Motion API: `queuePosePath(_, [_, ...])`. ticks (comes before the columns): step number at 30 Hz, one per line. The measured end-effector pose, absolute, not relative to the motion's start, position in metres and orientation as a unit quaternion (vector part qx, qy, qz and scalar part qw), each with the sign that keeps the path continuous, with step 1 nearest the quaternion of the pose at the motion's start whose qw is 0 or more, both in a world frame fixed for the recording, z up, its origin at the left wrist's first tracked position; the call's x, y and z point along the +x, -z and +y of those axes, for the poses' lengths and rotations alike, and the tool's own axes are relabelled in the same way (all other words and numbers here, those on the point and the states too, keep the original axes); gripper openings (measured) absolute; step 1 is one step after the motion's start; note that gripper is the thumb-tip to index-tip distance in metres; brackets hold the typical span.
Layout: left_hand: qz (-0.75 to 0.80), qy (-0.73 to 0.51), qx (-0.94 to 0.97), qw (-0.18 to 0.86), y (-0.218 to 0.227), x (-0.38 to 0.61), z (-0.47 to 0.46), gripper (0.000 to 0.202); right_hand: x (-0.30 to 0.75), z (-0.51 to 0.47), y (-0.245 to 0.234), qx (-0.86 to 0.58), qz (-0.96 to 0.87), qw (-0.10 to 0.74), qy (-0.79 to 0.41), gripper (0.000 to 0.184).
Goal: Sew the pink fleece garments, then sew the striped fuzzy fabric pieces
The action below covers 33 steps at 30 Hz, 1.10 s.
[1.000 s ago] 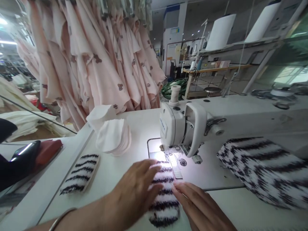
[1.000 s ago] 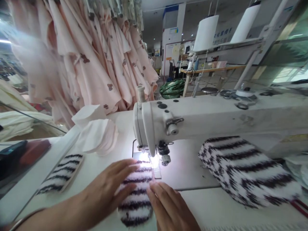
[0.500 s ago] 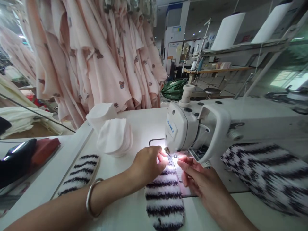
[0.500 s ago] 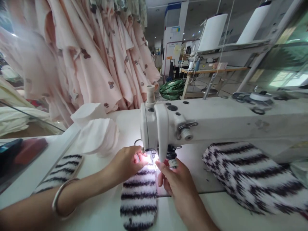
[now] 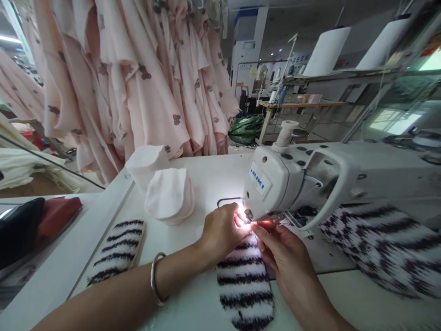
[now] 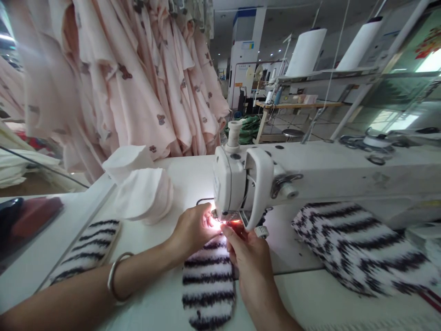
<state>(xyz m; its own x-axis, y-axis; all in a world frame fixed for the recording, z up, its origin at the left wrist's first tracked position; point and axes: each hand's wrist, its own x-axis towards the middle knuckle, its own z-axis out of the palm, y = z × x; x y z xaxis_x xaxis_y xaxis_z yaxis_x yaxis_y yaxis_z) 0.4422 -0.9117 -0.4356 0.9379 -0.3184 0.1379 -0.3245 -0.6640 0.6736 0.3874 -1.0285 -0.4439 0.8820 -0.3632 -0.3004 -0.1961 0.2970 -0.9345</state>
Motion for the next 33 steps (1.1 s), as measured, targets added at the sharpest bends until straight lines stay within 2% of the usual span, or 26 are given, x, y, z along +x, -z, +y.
queuePosePath(3, [-0.181,-0.001,0.911,0.372,0.437,0.442,-0.912,0.015,0.387,-1.027,0.446,-0.594,0.233,0.768,0.058,0.037])
queuePosePath(8, [-0.189,-0.005,0.909,0.371,0.435,0.441,-0.914,0.025,0.383,-1.028,0.442,-0.603,0.213,0.768,0.044,0.036])
queuePosePath(16, [-0.191,-0.021,0.915,0.354,0.439,0.441,-0.914,0.017,0.385,-1.035,0.449,-0.604,0.186,0.773,0.059,0.033])
queuePosePath(29, [-0.2,-0.036,0.919,0.338,0.442,0.442,-0.916,0.015,0.388,-1.035,0.449,-0.643,0.185,0.742,0.032,0.016])
queuePosePath(33, [-0.201,-0.038,0.919,0.337,0.443,0.441,-0.916,0.017,0.387,-1.037,0.453,-0.648,0.175,0.74,0.03,0.015])
